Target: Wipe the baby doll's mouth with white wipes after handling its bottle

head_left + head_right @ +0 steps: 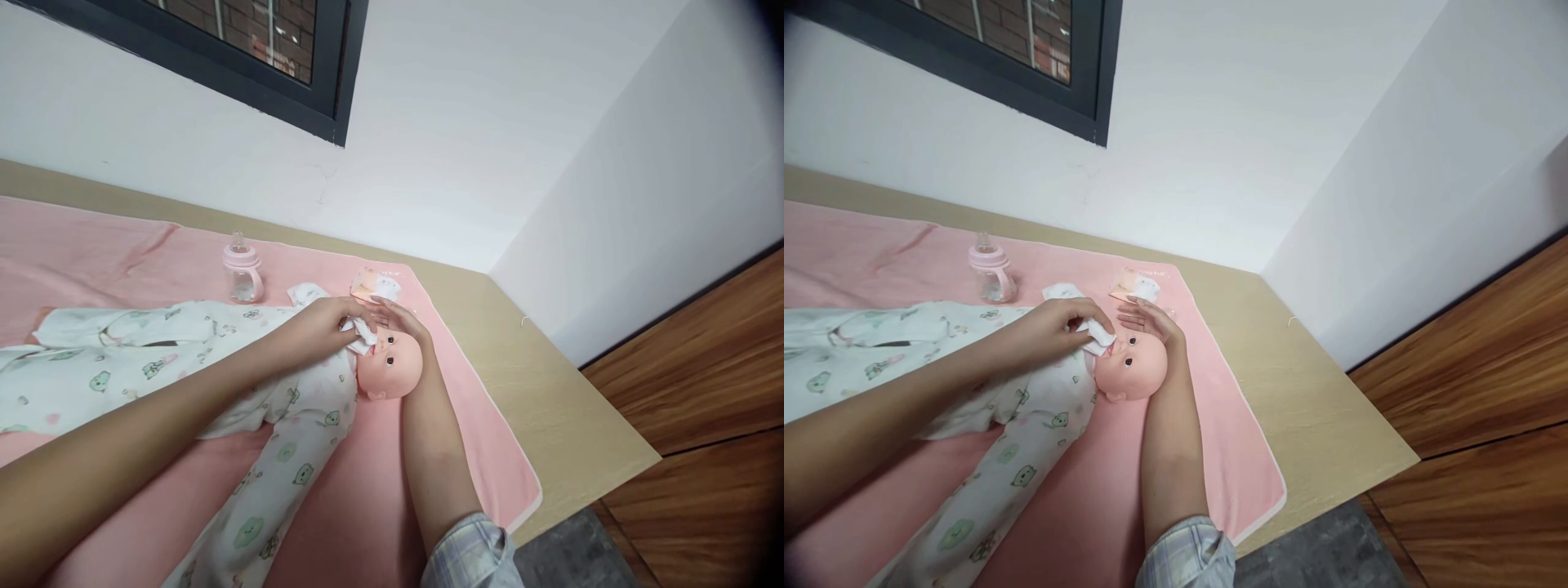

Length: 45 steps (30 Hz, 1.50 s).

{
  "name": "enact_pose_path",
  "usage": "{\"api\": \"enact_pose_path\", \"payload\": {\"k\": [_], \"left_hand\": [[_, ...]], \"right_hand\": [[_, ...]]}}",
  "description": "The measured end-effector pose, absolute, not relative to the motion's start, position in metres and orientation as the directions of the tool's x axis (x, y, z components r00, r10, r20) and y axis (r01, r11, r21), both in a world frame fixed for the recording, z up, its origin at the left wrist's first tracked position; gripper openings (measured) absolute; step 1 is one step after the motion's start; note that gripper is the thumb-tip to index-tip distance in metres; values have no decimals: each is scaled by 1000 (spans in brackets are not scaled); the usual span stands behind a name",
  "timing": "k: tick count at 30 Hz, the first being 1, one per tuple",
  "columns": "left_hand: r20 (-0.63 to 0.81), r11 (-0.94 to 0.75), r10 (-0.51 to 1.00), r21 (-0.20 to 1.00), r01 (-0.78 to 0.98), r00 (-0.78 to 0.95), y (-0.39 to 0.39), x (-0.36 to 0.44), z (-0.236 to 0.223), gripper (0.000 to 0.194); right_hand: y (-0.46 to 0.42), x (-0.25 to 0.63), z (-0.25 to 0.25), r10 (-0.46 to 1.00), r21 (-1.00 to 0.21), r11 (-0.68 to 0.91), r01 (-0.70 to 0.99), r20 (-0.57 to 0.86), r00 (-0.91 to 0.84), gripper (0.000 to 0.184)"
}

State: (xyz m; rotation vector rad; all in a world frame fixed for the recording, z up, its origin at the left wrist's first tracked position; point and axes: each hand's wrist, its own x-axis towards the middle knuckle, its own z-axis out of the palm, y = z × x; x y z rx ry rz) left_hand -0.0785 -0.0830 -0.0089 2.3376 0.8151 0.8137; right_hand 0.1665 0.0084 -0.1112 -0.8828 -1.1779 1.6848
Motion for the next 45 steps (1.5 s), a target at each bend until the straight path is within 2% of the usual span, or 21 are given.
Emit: {"api": "enact_pose_path", "payload": {"k": [4,9,26,45], "left_hand": [[206,-606,697,681,411,687,-77,-88,-3,34],[158,-629,649,661,408,744,-74,-91,-5,40],[201,-672,649,605,428,734,-76,-89,-8,40],[276,-680,672,599,424,687,-70,-87,-13,33]], "right_hand": [[1,163,-104,936,-950,-180,-257,-85,-341,36],[3,163,-107,933,-948,-177,-266,-76,-352,35],[25,171,-126,919,-945,-189,-266,-74,-388,37],[6,163,-111,934,-948,-185,-257,-89,-345,38]]}}
